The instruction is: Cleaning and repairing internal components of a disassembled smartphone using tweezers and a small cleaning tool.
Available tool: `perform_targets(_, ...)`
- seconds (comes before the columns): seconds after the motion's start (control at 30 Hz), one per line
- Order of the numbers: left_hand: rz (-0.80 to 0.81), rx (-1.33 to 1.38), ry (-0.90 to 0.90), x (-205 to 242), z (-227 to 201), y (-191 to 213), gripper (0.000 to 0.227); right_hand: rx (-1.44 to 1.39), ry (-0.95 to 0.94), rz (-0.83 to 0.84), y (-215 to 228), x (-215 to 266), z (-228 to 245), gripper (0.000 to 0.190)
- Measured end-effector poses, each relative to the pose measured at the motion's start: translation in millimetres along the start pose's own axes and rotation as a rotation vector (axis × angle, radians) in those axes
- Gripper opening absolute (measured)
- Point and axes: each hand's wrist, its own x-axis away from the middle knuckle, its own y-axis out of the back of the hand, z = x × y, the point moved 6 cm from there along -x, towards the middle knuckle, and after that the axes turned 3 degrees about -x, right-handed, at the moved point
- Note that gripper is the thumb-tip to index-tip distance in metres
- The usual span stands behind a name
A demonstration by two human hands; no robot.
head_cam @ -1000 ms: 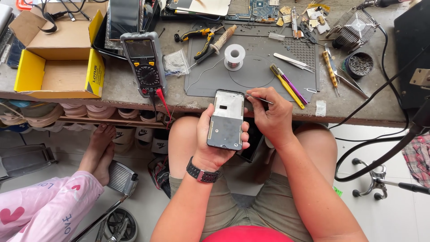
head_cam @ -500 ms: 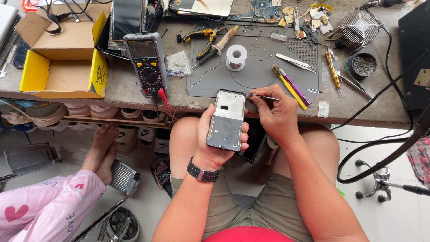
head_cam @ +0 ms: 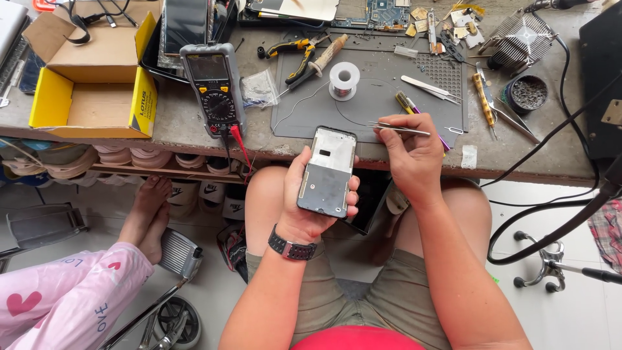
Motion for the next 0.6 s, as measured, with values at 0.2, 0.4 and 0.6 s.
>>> perform_targets(0.2, -0.670, -1.478, -0.693, 54.6, -38.1, -81.0, 0.074, -0.046, -0.089, -0.041, 4.0, 2.8, -8.5, 0.010)
perform_targets(0.4, -0.963, -2.261, -0.753, 33.8, -32.0, -72.8, 0.085, -0.055, -0.071, -0.039, 7.3, 4.5, -6.6, 0.010)
perform_targets(0.6, -0.988, -2.314, -0.624, 30.8, -38.9, -76.0, 0.087, -0.135, -0.076, -0.067, 10.4, 2.9, -6.1, 0.011)
